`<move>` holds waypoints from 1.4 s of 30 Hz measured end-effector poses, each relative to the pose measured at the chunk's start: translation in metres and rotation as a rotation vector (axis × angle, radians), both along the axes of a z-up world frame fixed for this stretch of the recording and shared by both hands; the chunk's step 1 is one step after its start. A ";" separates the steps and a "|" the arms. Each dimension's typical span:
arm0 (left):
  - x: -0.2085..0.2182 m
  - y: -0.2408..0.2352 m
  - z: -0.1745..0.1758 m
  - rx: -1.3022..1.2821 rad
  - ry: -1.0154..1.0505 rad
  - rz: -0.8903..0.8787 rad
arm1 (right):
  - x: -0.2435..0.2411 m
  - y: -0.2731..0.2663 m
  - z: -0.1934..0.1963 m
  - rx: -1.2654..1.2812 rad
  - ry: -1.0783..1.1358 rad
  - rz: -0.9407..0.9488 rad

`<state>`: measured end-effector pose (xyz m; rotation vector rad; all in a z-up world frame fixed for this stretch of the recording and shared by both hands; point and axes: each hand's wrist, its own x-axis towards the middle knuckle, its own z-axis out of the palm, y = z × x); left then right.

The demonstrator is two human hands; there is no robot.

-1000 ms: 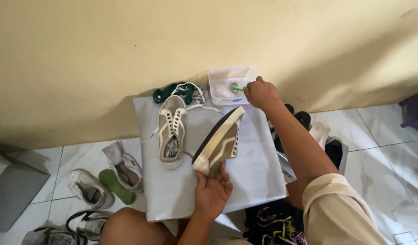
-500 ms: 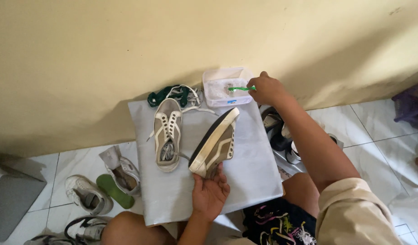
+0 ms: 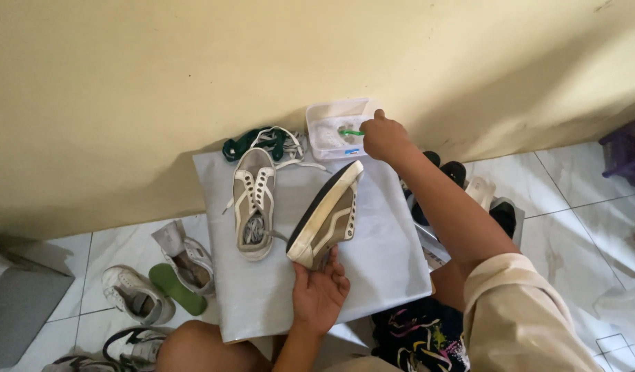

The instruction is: The person sits on the floor and scrubs a white sneaker with a green toothbrush dipped in soapy water. They clean the sole, sides, and upper parts of the shoe, then wipe it with a black cloth. The person repeats the scrubbing process on the shoe's upper surface.

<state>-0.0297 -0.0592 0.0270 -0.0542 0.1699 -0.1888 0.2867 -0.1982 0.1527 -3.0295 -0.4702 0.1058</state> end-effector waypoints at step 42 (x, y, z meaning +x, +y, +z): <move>0.001 0.001 -0.022 -0.037 -0.091 0.002 | -0.080 -0.067 0.047 0.076 0.033 -0.013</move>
